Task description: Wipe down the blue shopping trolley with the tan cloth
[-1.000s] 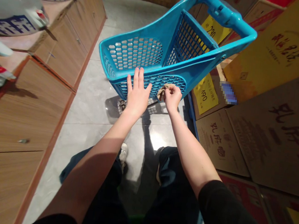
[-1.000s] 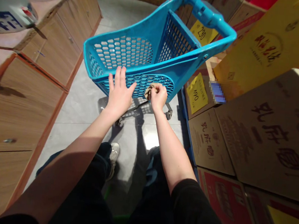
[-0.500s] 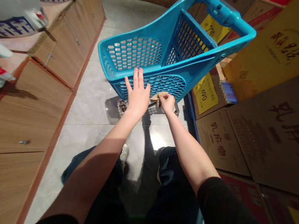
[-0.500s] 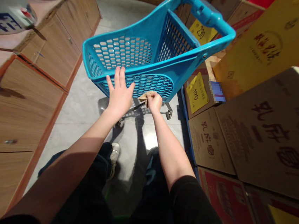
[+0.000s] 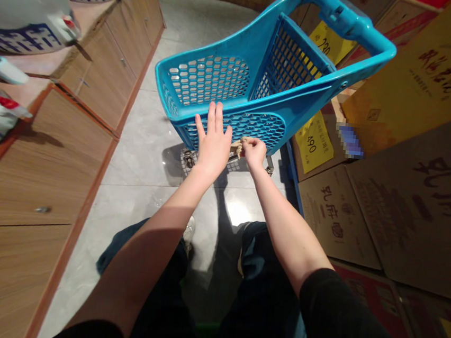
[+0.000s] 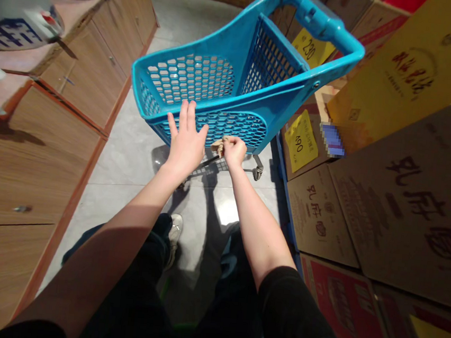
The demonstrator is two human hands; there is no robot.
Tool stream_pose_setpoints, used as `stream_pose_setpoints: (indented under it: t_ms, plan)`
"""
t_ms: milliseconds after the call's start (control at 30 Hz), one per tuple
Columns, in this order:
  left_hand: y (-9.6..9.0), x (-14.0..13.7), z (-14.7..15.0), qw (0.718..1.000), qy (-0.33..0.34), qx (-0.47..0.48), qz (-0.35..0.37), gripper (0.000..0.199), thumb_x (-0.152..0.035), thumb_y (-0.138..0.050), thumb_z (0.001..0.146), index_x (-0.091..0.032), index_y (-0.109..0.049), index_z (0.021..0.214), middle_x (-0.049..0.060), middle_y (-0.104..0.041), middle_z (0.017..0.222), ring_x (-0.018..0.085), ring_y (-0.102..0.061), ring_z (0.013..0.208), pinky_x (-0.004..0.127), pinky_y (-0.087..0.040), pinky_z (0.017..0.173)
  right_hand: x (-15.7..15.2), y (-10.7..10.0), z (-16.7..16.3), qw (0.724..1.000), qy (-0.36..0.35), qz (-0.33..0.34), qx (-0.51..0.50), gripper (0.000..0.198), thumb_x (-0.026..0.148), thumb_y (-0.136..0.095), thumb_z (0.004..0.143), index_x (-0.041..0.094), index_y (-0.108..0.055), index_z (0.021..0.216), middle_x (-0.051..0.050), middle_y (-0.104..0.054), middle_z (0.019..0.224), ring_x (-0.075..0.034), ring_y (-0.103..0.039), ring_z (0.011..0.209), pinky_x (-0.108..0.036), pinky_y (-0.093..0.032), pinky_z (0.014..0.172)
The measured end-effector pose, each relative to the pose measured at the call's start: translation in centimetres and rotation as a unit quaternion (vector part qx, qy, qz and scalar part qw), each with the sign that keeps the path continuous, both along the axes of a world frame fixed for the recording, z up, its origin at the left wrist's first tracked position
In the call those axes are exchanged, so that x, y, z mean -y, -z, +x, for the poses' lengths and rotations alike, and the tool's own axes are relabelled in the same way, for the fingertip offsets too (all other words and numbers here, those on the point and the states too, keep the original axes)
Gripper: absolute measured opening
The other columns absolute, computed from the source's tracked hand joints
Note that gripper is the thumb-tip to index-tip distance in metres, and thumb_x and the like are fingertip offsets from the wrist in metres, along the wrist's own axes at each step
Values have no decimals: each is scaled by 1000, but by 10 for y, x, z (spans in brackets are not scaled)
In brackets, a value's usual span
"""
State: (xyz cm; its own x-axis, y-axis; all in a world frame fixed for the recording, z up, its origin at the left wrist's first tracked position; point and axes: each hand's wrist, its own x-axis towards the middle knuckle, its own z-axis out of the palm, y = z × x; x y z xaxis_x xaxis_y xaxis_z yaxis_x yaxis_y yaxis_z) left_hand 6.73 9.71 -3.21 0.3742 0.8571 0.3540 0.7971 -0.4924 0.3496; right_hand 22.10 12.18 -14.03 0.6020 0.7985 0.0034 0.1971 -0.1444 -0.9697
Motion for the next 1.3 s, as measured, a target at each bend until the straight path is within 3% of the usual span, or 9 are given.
stream_pose_setpoints:
  t_ms: [100, 167, 300, 400, 700, 967, 1133, 1300]
  plan:
    - [-2, 0, 0, 1000, 2, -3, -9, 52, -18, -64, 94, -19, -64, 146, 14, -32, 178, 43, -13, 168, 70, -8, 135, -3, -14, -5, 998, -3, 62, -30, 19, 30, -77, 86, 21, -63, 76, 5, -68, 70, -13, -65, 62, -25, -58, 69]
    - [-4, 1, 0, 1000, 1, -4, -15, 51, -18, -64, 93, -19, -66, 144, 14, -32, 178, 42, -13, 169, 69, -8, 135, -3, -22, -10, 993, 2, 68, -93, 16, 22, -76, 87, 21, -63, 78, 7, -66, 69, -10, -62, 56, -23, -57, 62]
    - [-7, 1, 0, 1000, -4, -5, -16, 48, -14, -59, 93, -18, -68, 141, 14, -33, 177, 41, -15, 168, 68, -9, 135, 1, -22, -17, 958, 61, -10, -282, 30, 0, -73, 83, 21, -55, 71, 9, -61, 60, -8, -60, 50, -19, -56, 52]
    - [-7, 1, 0, 1000, -7, -12, -20, 48, -13, -56, 93, -18, -69, 139, 13, -33, 178, 39, -16, 169, 66, -8, 136, 3, -15, -19, 927, 85, -60, -360, 37, -5, -70, 83, 22, -50, 68, 10, -57, 53, -8, -59, 48, -17, -55, 48]
    - [-5, 2, 2, 999, -21, -20, -29, 48, -16, -57, 94, -19, -67, 141, 11, -32, 179, 37, -13, 169, 62, -4, 137, -4, -11, -25, 884, 77, -123, -444, 27, -2, -55, 94, 20, -57, 79, 5, -65, 56, -8, -62, 47, -14, -57, 47]
    - [-2, -1, 6, 999, -15, 25, -36, 53, -16, -59, 94, -21, -64, 146, 11, -32, 178, 39, -14, 169, 68, 0, 136, -6, -16, -26, 893, 53, -43, -445, 19, 4, -62, 94, 19, -62, 84, 7, -67, 63, -7, -63, 52, -15, -60, 54]
    - [-5, 1, 7, 998, -7, 28, -52, 57, -18, -62, 94, -22, -61, 150, 11, -31, 179, 38, -12, 169, 64, 0, 137, 1, -5, -16, 878, 98, -111, -455, 27, 2, -55, 99, 19, -56, 78, 6, -62, 57, -8, -61, 48, -12, -53, 46]
    - [-5, 0, 4, 998, -3, 17, -52, 57, -20, -61, 94, -22, -61, 151, 9, -30, 179, 40, -13, 169, 67, 1, 136, -7, -20, -16, 883, 86, -91, -453, 29, 6, -54, 101, 20, -55, 76, 5, -62, 59, -7, -61, 51, -11, -52, 47]
